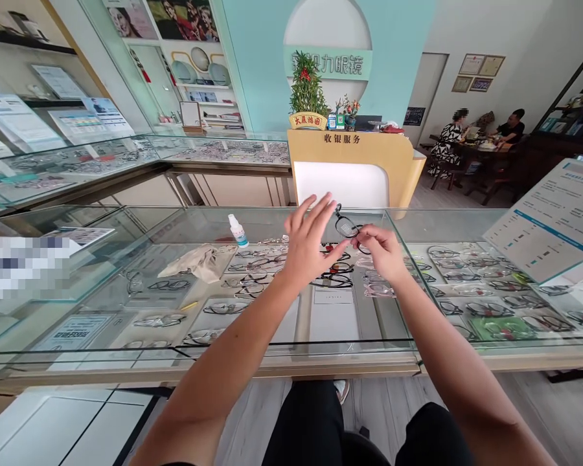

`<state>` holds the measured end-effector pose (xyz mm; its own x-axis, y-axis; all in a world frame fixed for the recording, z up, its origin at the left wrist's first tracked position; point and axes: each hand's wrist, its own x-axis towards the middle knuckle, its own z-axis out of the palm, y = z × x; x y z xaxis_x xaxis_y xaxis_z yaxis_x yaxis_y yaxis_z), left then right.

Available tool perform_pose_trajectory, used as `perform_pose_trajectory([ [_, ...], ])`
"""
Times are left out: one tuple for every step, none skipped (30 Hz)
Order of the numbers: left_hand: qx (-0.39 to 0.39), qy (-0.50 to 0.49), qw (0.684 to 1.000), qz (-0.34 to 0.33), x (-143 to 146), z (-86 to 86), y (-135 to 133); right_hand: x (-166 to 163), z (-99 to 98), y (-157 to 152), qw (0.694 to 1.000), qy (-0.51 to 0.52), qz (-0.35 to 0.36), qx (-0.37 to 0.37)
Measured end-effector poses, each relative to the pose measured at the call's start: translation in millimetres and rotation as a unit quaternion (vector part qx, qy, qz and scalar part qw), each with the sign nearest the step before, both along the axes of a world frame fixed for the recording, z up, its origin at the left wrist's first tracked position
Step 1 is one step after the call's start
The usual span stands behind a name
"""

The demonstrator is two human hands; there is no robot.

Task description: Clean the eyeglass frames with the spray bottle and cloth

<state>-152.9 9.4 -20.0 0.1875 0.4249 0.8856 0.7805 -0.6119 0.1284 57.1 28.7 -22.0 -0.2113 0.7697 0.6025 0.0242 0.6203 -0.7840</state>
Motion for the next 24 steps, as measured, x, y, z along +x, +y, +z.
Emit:
perform_pose_trajectory([
  [-0.01, 0.005, 1.0, -0.013, 1, -1.7, 0, 0, 0.0, -1, 1.0, -0.013, 0.002, 0.01],
  [-0.019, 0.004, 1.0, -0.024, 1, -2.7, 0, 0, 0.1, -1, 1.0, -0.02, 0.005, 0.016],
  [-0.026, -0.001, 0.999, -0.032, 0, -3.2, 1, -1, 0.4, -2, 1.0, -0.023, 0.007, 0.02],
  [-0.029, -0.008, 0.999, -0.038, -1, -3.3, 1, -1, 0.8, -3, 0.999, -0.024, 0.008, 0.022],
  [-0.027, -0.016, 0.999, -0.043, -3, -3.2, 2, -1, 1.3, -3, 0.999, -0.025, 0.009, 0.024],
  [-0.022, -0.024, 0.998, -0.047, -4, -3.2, 3, 0, 2.0, -4, 0.999, -0.027, 0.011, 0.027],
  [-0.015, -0.032, 0.998, -0.05, -5, -3.2, 3, 0, 2.6, -4, 0.999, -0.029, 0.012, 0.03],
  [-0.009, -0.039, 0.998, -0.054, -6, -3.3, 4, 0, 3.2, -5, 0.999, -0.03, 0.01, 0.037],
  [-0.005, -0.045, 0.997, -0.057, -7, -3.5, 4, 0, 3.7, -5, 0.998, -0.033, 0.005, 0.047],
  [-0.003, -0.05, 0.997, -0.058, -7, -3.6, 4, 1, 4.1, -6, 0.997, -0.037, -0.002, 0.06],
  [-0.005, -0.055, 0.997, -0.055, -7, -3.6, 4, 1, 4.4, -6, 0.996, -0.042, -0.012, 0.076],
  [-0.008, -0.06, 0.997, -0.049, -7, -3.5, 4, 1, 4.6, -7, 0.994, -0.045, -0.023, 0.094],
  [-0.008, -0.065, 0.997, -0.041, -8, -3.2, 4, 2, 4.6, -8, 0.992, -0.045, -0.035, 0.111],
  [-0.004, -0.07, 0.997, -0.035, -8, -2.8, 3, 3, 4.3, -8, 0.99, -0.041, -0.05, 0.127],
  [0.003, -0.077, 0.997, -0.029, -9, -2.0, 3, 4, 3.9, -9, 0.987, -0.028, -0.07, 0.14],
  [0.013, -0.086, 0.996, -0.022, -9, -1.0, 2, 5, 3.3, -8, 0.984, -0.005, -0.098, 0.149],
  [0.026, -0.096, 0.995, -0.013, -10, 0.4, 2, 8, 2.7, -8, 0.979, 0.021, -0.131, 0.154],
  [0.039, -0.107, 0.994, -0.003, -11, 2.5, 1, 10, 2.2, -7, 0.973, 0.048, -0.166, 0.152],
  [0.051, -0.118, 0.992, 0.008, -13, 5.3, 0, 13, 2.2, -5, 0.968, 0.068, -0.194, 0.144],
  [0.063, -0.127, 0.99, 0.015, -14, 9.1, -1, 16, 3.1, -3, 0.966, 0.073, -0.21, 0.13],
  [0.075, -0.134, 0.988, 0.018, -16, 14.0, -2, 19, 5.2, 0, 0.969, 0.061, -0.212, 0.112],
  [0.087, -0.138, 0.986, 0.014, -17, 20.2, -3, 22, 9.1, 2, 0.974, 0.035, -0.202, 0.095],
  [0.098, -0.14, 0.985, 0.006, -19, 27.8, -3, 25, 15.2, 4, 0.979, 0.0, -0.188, 0.08],
  [0.109, -0.14, 0.984, -0.004, -21, 36.7, -4, 26, 23.8, 6, 0.98, -0.032, -0.18, 0.075],
])
